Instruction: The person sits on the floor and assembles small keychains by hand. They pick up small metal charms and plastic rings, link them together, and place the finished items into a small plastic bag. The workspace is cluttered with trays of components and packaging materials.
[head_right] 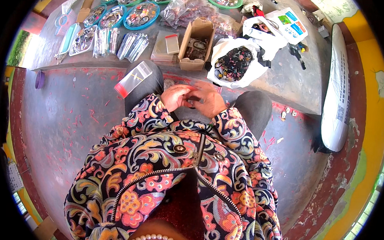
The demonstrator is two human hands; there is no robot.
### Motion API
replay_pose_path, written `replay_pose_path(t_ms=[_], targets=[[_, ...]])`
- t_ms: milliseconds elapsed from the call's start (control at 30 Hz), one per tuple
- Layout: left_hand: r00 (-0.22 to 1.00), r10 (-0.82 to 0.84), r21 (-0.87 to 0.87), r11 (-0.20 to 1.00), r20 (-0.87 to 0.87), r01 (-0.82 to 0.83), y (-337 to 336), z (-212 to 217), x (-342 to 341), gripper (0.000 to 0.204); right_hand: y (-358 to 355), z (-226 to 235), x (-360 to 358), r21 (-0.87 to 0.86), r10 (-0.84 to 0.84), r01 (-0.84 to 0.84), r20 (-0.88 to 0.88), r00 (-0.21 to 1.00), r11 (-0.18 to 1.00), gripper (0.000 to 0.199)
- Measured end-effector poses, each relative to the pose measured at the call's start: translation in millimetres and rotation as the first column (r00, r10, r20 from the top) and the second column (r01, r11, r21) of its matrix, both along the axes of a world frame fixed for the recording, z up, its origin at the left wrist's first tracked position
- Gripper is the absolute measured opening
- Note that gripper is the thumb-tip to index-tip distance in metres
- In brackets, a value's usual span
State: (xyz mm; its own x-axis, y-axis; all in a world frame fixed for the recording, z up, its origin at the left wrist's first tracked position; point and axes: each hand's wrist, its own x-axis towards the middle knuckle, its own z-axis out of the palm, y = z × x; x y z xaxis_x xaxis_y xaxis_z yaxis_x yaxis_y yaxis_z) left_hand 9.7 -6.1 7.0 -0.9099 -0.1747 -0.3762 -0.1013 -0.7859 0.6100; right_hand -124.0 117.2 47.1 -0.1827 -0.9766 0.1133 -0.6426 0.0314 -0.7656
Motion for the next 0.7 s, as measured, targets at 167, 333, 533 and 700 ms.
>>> replay_pose_path(t_ms=[167,333,533,700], targets=[[0.998,0.026,0.02,0.999,-0.052,-0.025,-3.5,2.5,-0.3,0.03,-1.2,5.5,-3.4,-0.057,-0.148,0.15,0.035,0.988,0.987,0.019],[1.0,0.001,-0.035,0.999,-0.019,-0.002,0.1,3.5,-2.2,0.029,0.7,1.3,-5.8,-0.061,-0.11,0.107,-0.053,0.992,0.992,0.013],[1.0,-0.026,-0.034,0.999,-0.012,0.026,-0.9,0.7,-0.9,0.026,1.1,2.9,-5.0,-0.039,-0.091,0.089,-0.048,0.995,0.995,0.01],[1.0,-0.03,-0.075,0.997,-0.008,0.029,1.5,3.4,-3.1,0.023,1.5,-0.1,-7.7,-0.051,-0.11,0.107,-0.064,0.992,0.993,0.013]])
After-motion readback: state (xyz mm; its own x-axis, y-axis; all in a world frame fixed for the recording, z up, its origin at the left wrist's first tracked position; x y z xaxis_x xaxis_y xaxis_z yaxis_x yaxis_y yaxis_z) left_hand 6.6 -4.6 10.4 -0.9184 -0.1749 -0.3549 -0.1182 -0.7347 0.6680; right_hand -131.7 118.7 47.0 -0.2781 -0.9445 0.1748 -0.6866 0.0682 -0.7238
